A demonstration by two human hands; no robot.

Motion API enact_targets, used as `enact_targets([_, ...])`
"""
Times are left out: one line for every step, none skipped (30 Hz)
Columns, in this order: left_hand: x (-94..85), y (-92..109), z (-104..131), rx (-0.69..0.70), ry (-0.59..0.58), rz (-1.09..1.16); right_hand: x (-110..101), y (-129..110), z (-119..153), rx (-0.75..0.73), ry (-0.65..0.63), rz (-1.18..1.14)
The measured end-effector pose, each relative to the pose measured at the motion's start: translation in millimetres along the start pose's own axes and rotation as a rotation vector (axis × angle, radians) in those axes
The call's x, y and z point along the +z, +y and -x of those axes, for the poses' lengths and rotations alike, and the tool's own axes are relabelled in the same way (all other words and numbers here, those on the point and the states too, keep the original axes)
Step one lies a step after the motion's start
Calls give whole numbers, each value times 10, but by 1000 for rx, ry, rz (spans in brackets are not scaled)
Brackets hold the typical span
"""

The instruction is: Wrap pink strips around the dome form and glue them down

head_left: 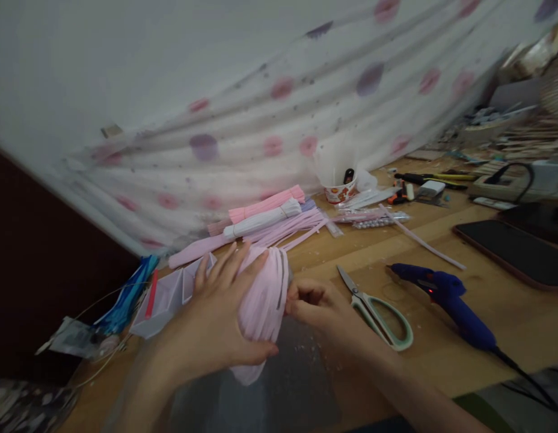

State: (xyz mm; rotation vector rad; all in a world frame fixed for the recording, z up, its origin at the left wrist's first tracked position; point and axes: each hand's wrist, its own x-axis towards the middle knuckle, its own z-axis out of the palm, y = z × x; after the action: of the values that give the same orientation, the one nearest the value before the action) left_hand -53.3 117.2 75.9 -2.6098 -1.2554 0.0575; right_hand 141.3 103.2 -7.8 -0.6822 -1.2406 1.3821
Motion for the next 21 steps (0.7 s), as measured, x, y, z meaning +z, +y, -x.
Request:
enact_targets([9,23,9,-9,9,-5,-5,-9,-4,5,-21,1])
enact_targets([16,49,20,-20,29,-10,-9,-19,-7,7,-43,1])
enact_targets([18,75,31,-29,58,-15,-11,-30,-12,10,-66,0])
enact_targets([14,98,41,-33,85,-18,-11,-40,-17,11,-90,0])
enact_targets([5,115,48,-23,108,-18,-9,-49,-23,11,-112,-1])
enact_targets([-8,125,51,3,127,-15,-6,-58,-30,10,-130,-1])
enact_targets([-24,129,51,38,137,-9,-3,-66,-37,10,-144,-2])
enact_targets([-40,127,50,73,136,-1,-2,-74,-44,11,-156,-2])
enact_targets([-54,122,47,104,131,9,-2,-82,-51,13,-167,1])
enact_targets([-65,113,43,123,124,20,-4,-90,-57,14,-175,4])
enact_targets([-71,104,40,131,119,29,-7,-98,-62,17,-184,8])
enact_targets([-73,96,38,129,114,37,-11,-106,-65,19,-193,14])
enact_targets([-72,89,37,125,115,45,-16,-113,-69,20,-203,21])
enact_targets([-68,84,37,123,118,55,-20,-120,-72,20,-211,30])
enact_targets([-62,79,39,121,121,67,-24,-124,-75,20,-219,37])
enact_targets([-56,75,41,118,124,80,-26,-127,-79,19,-226,44])
enact_targets([-50,72,43,115,125,94,-28,-128,-84,18,-233,51])
enact_targets([-45,68,46,111,125,106,-29,-128,-91,17,-237,56])
enact_targets([-43,63,50,108,125,114,-29,-126,-98,16,-242,59])
enact_targets([-42,59,54,106,123,120,-29,-125,-107,15,-247,60])
enact_targets([-44,54,58,105,124,125,-29,-125,-116,14,-254,60])
